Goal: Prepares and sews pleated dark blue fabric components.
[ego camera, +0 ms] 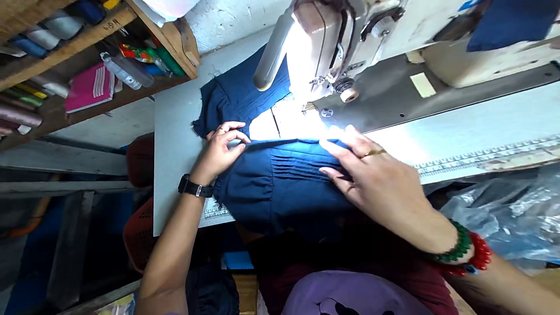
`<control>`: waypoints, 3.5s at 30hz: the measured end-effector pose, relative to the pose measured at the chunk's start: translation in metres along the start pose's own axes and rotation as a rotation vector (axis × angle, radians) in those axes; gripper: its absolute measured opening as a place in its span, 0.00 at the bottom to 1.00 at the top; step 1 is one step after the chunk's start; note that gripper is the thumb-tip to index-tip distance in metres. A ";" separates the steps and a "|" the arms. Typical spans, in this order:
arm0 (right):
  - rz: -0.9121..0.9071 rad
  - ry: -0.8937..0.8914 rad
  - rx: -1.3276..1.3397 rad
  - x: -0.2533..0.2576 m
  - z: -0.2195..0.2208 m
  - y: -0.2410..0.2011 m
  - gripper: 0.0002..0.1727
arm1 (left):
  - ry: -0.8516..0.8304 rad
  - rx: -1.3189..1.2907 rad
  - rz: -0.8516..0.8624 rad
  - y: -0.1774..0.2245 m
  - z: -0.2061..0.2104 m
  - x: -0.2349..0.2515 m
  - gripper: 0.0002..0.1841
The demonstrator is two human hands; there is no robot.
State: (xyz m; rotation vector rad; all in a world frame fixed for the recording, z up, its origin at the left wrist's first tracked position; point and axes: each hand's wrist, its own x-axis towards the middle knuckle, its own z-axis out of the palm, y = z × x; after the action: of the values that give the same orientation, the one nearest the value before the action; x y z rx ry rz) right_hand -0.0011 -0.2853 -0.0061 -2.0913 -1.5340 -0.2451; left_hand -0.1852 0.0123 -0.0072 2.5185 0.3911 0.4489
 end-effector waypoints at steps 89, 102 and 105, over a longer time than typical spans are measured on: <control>0.166 -0.253 0.241 0.088 0.052 0.012 0.18 | 0.132 0.084 0.035 0.047 0.068 0.012 0.12; 0.244 -0.260 0.106 0.070 0.007 0.058 0.07 | -0.181 0.390 0.087 0.028 0.059 0.076 0.26; 0.217 -0.233 0.117 0.063 -0.002 0.080 0.09 | -0.138 0.387 0.093 0.025 0.063 0.086 0.27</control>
State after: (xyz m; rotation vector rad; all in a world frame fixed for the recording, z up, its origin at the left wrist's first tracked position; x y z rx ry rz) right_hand 0.0950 -0.2515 -0.0010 -2.2305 -1.3946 0.1689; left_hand -0.0784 -0.0059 -0.0234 2.9323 0.3339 0.2484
